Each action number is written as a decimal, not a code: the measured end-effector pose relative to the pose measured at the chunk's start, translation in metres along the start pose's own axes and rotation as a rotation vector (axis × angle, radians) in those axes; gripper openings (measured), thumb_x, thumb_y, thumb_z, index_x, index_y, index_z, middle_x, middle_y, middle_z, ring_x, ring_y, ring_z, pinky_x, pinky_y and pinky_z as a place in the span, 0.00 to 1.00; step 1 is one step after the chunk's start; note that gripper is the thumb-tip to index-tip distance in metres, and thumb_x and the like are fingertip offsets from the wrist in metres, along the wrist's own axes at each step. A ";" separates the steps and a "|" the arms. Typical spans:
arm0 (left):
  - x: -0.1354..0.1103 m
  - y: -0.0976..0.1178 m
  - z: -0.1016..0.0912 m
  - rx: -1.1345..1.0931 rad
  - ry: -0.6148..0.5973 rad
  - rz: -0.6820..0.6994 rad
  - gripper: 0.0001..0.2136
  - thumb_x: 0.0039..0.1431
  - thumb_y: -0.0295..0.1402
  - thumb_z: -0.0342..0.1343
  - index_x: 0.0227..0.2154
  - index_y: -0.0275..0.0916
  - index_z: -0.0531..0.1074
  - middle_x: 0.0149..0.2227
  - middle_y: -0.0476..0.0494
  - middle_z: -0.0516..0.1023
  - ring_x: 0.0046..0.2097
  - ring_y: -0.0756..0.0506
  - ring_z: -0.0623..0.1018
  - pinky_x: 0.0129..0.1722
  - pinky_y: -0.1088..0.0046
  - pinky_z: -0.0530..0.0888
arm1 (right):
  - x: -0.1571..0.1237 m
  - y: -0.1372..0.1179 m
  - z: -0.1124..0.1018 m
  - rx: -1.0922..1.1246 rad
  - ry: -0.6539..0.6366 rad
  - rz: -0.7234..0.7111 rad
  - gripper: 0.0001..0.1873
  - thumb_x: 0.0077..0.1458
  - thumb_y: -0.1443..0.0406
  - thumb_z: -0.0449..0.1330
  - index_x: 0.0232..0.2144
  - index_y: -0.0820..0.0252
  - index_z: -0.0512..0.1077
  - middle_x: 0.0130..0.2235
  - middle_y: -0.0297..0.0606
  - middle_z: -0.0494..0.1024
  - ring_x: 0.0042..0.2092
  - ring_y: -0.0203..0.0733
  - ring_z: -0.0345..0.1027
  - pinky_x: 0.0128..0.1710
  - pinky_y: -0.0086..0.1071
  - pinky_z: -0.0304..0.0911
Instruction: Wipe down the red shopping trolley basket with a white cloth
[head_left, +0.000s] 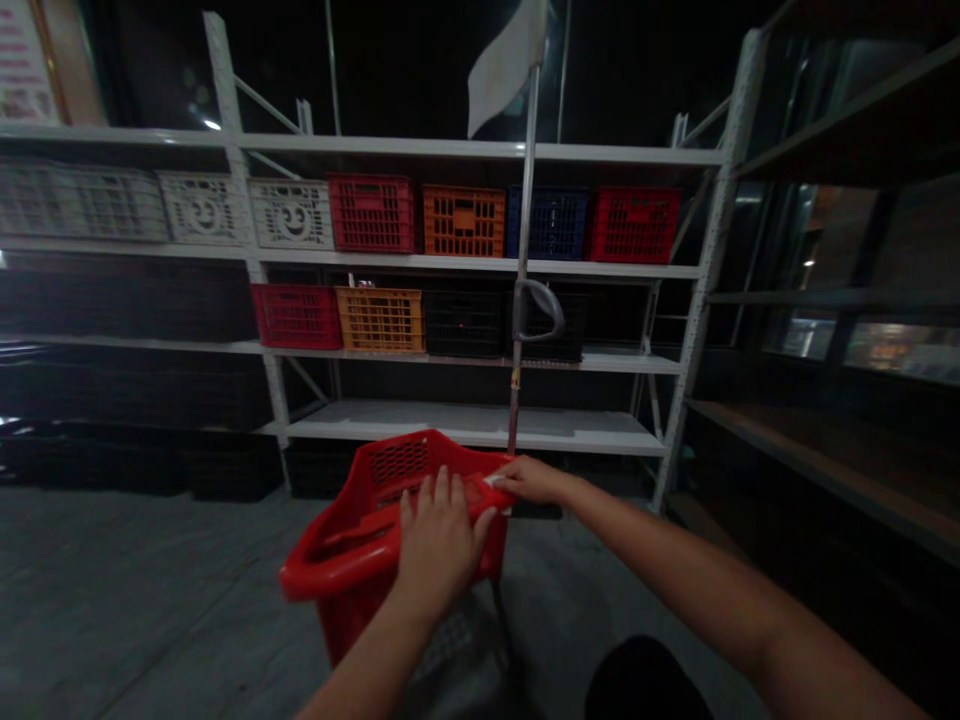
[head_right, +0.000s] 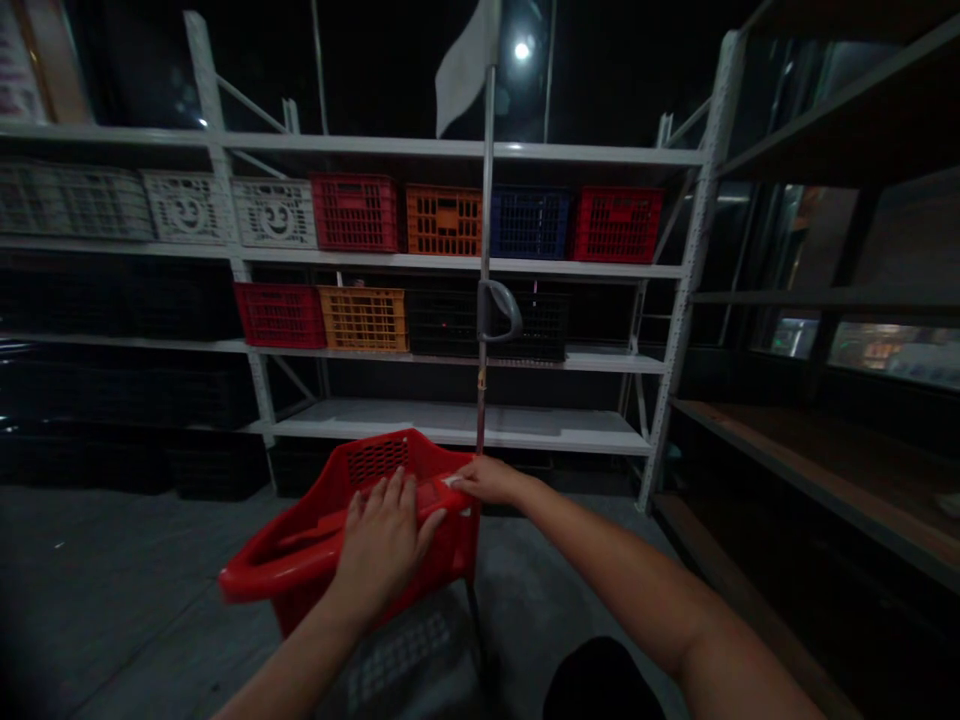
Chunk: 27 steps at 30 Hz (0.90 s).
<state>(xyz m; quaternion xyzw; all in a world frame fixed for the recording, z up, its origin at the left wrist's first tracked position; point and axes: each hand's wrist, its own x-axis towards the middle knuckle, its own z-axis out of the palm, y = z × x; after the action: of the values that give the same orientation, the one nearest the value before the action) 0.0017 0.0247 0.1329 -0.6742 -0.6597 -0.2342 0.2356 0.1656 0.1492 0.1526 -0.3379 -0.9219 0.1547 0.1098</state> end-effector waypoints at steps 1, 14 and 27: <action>0.002 -0.001 0.005 0.023 -0.013 -0.024 0.28 0.57 0.48 0.39 0.51 0.30 0.65 0.54 0.27 0.66 0.54 0.34 0.65 0.53 0.49 0.56 | 0.001 -0.001 -0.005 -0.009 -0.059 -0.028 0.16 0.58 0.64 0.49 0.42 0.62 0.73 0.41 0.37 0.77 0.41 0.40 0.69 0.41 0.27 0.59; -0.002 -0.041 0.011 0.056 -0.019 0.043 0.26 0.57 0.49 0.41 0.48 0.33 0.68 0.46 0.32 0.73 0.49 0.36 0.69 0.52 0.54 0.59 | -0.017 -0.017 -0.013 -0.256 -0.051 0.038 0.12 0.53 0.69 0.51 0.36 0.62 0.73 0.33 0.41 0.77 0.33 0.41 0.70 0.32 0.27 0.58; 0.001 -0.039 0.011 0.077 -0.035 0.082 0.26 0.57 0.49 0.41 0.47 0.32 0.68 0.46 0.33 0.73 0.48 0.36 0.70 0.50 0.56 0.60 | -0.059 0.019 0.073 -0.213 0.896 -0.313 0.24 0.54 0.75 0.44 0.49 0.57 0.68 0.50 0.40 0.72 0.54 0.40 0.62 0.56 0.45 0.54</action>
<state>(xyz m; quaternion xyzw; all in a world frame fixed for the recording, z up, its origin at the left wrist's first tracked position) -0.0375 0.0335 0.1255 -0.6952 -0.6440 -0.1870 0.2589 0.1984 0.1094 0.0719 -0.2377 -0.8344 -0.1196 0.4826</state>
